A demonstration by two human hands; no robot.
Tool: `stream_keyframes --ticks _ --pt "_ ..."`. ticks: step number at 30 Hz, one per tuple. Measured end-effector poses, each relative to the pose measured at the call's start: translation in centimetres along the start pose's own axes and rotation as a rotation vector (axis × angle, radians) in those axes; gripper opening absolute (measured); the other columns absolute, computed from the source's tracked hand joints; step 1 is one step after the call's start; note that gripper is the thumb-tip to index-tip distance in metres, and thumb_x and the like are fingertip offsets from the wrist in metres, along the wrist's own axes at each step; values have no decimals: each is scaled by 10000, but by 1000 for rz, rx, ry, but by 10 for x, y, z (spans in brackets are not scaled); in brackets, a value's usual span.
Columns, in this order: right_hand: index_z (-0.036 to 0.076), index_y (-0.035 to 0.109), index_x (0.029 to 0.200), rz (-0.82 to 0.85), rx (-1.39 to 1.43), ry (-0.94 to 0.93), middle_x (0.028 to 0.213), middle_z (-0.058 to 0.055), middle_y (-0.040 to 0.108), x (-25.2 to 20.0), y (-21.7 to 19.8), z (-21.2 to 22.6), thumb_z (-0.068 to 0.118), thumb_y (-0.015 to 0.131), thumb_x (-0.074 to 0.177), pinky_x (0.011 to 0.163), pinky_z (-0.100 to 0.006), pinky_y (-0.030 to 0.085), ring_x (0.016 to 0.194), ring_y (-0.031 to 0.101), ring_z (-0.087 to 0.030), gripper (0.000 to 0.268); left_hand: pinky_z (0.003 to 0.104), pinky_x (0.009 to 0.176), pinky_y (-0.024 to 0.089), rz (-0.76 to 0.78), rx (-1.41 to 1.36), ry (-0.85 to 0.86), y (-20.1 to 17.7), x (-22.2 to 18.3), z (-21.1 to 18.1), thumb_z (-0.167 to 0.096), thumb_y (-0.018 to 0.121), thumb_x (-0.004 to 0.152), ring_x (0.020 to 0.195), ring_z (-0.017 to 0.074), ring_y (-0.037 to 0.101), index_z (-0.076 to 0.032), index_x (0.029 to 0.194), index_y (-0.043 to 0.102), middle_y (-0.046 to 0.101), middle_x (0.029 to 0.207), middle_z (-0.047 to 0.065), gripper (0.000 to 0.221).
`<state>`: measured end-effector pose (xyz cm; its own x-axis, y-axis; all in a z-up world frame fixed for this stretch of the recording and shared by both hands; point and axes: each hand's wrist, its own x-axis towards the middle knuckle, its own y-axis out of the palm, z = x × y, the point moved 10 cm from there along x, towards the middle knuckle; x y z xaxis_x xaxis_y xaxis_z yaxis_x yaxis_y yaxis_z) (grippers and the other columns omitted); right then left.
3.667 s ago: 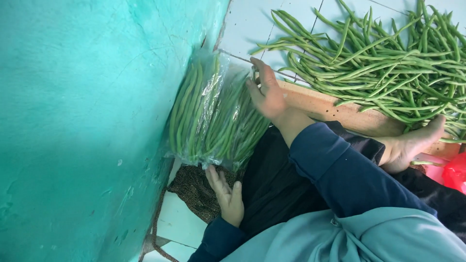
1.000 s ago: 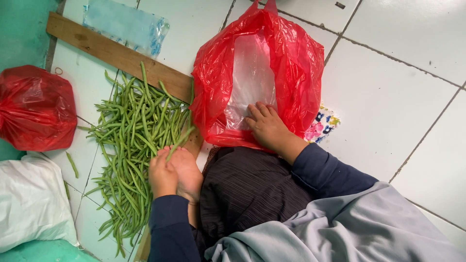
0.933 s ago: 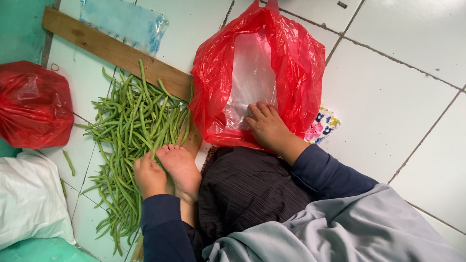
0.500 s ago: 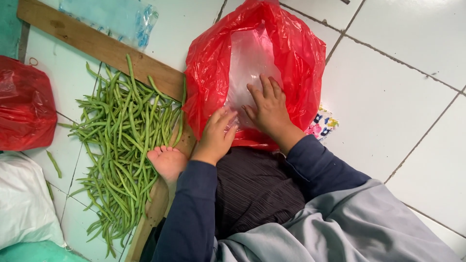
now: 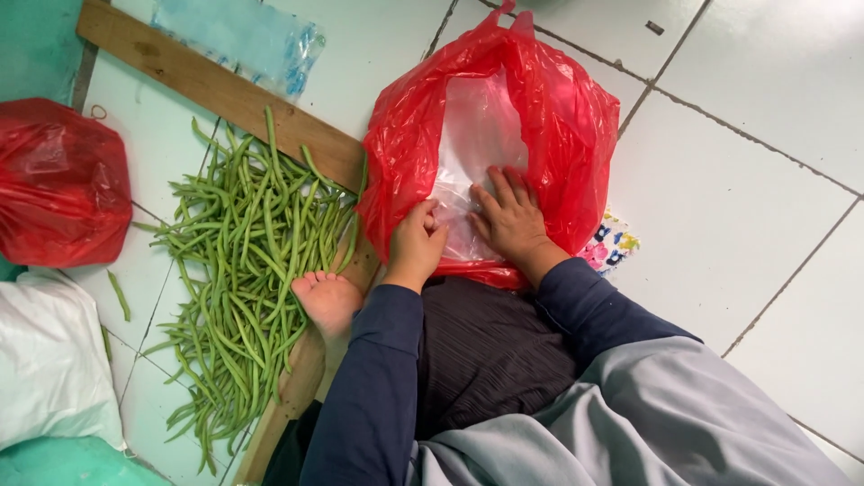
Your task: The person sits on the floor and packs green beans into small clear plastic bags. They pick up beans from a pile on a wooden board, place them into the bags, and set the filled bags aside.
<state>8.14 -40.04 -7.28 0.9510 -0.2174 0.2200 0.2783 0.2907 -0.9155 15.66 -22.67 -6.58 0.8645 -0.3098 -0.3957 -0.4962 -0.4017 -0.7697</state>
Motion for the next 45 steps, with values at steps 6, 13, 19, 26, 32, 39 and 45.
stream_keyframes --ticks 6,13,19,26,32,39,45 --pt "164 579 1451 -234 371 -80 1634 -189 354 14 -82 4 387 752 931 1229 -578 228 1509 252 -497 591 452 922 569 -283 -81 470 -61 -49 -74 -121 741 811 1053 326 711 -194 1266 660 734 1119 109 469" --pt "124 454 1571 -308 658 -140 1618 -169 337 16 -184 29 401 709 998 1258 -511 142 1519 257 -387 686 381 852 592 -344 -57 746 -142 -208 -118 3 534 875 947 281 686 -211 1411 588 642 1013 56 579" --pt "113 523 1492 278 1148 -105 1401 -149 627 6 -163 125 246 700 978 1157 -470 385 1356 554 -288 560 343 745 574 -445 -196 845 -211 -337 -78 75 489 968 735 256 599 -68 1360 596 549 866 87 431" --pt "0 457 1540 792 1509 -290 1169 -217 703 -43 -124 298 332 466 1086 917 -392 562 1037 708 -241 563 366 731 593 -795 -14 843 -298 -460 -32 122 519 912 796 284 673 -37 1292 669 635 943 88 438" --pt "242 522 1536 687 970 -22 1472 -211 551 -27 -35 394 717 511 1040 1030 -658 471 1301 579 -461 688 301 818 597 -1139 -48 612 -323 -460 94 -36 616 975 893 170 719 -156 1253 737 744 1061 -21 326" --pt "55 674 1252 895 1421 471 995 -191 723 -95 105 389 249 687 981 715 -535 634 844 734 -297 334 346 693 619 -1173 -428 408 -287 -426 205 -4 605 976 726 209 731 -131 1170 761 774 946 56 279" --pt "9 683 937 788 1324 186 845 -54 609 -61 38 413 24 716 932 685 -249 516 781 619 -152 36 360 677 608 -1116 -638 300 -272 -394 271 47 604 968 695 202 722 -70 1170 725 775 944 108 263"
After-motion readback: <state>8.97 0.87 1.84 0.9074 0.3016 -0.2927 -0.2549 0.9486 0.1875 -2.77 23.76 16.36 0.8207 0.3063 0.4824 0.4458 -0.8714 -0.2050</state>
